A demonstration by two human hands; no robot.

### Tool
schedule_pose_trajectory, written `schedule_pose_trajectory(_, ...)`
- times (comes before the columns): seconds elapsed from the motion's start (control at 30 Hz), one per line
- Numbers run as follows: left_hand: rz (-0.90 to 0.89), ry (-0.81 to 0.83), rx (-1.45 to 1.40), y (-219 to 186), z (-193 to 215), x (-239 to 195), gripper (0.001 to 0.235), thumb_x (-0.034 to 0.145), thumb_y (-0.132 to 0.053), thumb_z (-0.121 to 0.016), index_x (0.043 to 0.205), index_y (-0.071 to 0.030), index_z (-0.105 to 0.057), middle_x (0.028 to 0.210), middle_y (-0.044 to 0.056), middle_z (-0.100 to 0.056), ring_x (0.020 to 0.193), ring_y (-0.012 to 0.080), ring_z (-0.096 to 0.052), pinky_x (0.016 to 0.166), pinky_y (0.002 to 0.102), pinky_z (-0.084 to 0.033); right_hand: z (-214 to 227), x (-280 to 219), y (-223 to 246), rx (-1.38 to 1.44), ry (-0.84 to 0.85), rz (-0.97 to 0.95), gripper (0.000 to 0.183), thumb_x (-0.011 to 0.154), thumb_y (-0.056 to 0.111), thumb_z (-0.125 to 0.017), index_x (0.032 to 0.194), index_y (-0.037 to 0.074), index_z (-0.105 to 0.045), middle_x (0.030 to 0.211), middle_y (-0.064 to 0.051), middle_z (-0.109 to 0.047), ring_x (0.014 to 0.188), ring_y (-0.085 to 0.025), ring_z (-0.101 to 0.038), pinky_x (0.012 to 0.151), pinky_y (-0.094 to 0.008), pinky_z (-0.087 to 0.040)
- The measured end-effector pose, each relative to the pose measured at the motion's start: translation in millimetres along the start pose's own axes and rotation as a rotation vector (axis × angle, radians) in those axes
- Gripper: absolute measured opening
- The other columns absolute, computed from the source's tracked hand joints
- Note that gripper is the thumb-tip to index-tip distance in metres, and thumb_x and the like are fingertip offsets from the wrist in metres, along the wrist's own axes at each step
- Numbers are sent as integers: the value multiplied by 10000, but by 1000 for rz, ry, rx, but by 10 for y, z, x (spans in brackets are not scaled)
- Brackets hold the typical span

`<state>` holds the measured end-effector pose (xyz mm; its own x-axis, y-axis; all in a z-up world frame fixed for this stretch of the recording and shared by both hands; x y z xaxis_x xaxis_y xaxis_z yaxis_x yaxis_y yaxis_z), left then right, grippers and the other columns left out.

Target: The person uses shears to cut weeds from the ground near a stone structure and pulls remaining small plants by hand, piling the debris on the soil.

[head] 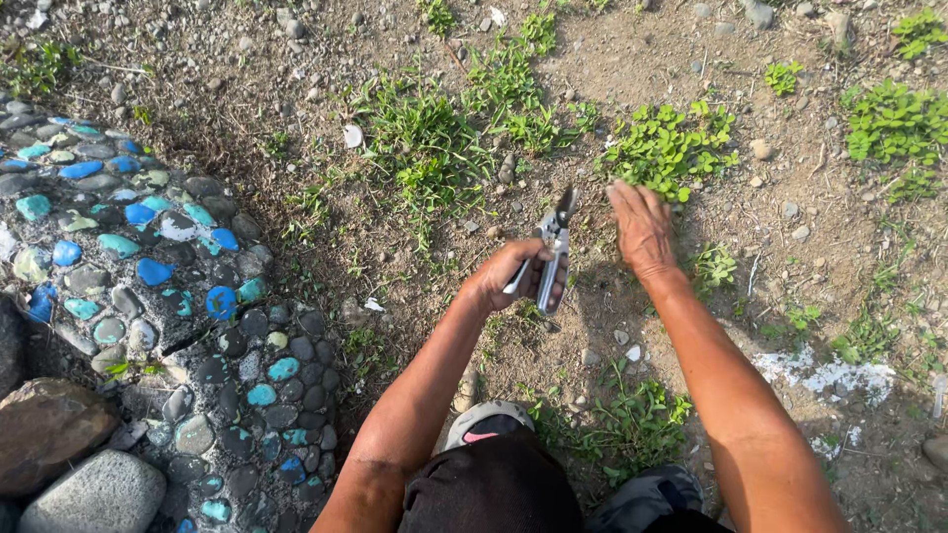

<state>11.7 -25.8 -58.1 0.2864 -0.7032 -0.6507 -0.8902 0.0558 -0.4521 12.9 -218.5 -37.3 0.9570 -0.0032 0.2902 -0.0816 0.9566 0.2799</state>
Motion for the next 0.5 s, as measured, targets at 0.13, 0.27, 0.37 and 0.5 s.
schedule_pose_trajectory(0.13,192,127,-53,380,-216,313,357,878,-275,-561,1089,1,-638,912,147,-728,784,273,-722,810,486,-588,-185,104,-238,38,217,-3,273,954,66,-581,1214,47,-662,1182,-159,-644,1129,-341,-604,981,-479,-472)
schedule_pose_trajectory(0.27,219,92,-36,507,-202,536,323,870,-283,-567,1051,-21,-618,922,154,-719,784,277,-716,799,538,-582,-495,221,-415,-67,415,-47,132,991,42,-567,1089,37,-655,1024,-188,-630,996,-348,-628,921,-473,-518)
schedule_pose_trajectory(0.37,258,125,-122,557,-207,662,370,884,-288,-568,1081,13,-653,937,153,-736,803,266,-724,836,494,-585,-511,235,-515,-1,470,-130,104,979,24,-554,1027,35,-646,966,-201,-622,923,-352,-633,857,-484,-528)
schedule_pose_trajectory(0.5,229,140,-111,473,-189,789,379,880,-274,-567,1086,32,-652,918,166,-743,798,268,-726,839,498,-592,-621,187,-670,96,651,-367,174,1060,22,-460,1008,47,-624,914,-179,-626,848,-312,-652,780,-461,-561)
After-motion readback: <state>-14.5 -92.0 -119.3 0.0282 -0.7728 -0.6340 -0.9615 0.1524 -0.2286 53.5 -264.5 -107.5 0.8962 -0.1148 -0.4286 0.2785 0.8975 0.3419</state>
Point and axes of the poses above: each hand's wrist, its own x-axis towards the middle knuckle, its own z-axis out of the back of the hand, y = z × x, the point moved 9 cm from there along x, towards the middle knuckle
